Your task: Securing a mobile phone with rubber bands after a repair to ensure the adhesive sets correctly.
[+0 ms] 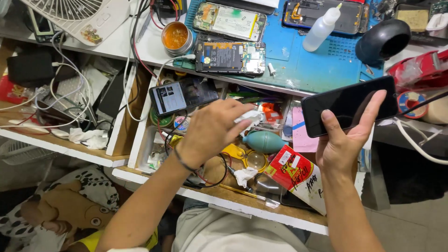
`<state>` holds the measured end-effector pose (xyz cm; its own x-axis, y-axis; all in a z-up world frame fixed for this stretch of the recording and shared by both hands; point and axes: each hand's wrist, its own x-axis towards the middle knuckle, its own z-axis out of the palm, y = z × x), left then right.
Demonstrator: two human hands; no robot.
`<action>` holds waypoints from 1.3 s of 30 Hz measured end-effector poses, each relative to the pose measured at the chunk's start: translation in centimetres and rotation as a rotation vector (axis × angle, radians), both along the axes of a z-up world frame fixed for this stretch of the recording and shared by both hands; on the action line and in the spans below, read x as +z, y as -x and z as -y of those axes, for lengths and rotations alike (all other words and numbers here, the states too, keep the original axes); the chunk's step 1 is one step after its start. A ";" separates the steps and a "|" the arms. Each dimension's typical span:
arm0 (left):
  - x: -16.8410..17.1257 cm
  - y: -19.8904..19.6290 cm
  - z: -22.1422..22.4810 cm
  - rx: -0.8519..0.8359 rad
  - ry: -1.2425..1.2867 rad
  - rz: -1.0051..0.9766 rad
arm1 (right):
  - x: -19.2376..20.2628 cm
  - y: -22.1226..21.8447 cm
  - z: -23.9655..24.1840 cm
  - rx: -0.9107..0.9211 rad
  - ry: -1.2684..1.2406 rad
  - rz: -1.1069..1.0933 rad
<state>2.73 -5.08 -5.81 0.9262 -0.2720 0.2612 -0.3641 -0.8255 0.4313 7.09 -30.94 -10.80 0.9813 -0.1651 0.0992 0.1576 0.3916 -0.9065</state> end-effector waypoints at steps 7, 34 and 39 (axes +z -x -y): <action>-11.1 -7.8 2.3 0.013 -0.595 -0.436 | -0.7 -0.2 0.3 -0.019 0.027 0.054; 3.6 -26.0 29.9 -0.206 0.180 -0.418 | 1.1 0.3 -1.1 0.060 -0.087 -0.206; 6.6 -26.5 29.7 -0.165 0.252 -0.815 | 1.2 0.2 -1.0 0.069 0.001 -0.259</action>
<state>29.20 -34.80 0.74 0.8043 -0.4429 -0.3962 0.0315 -0.6339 0.7728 6.87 -29.97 -9.55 0.9829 -0.0966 -0.1570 -0.1073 0.3925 -0.9135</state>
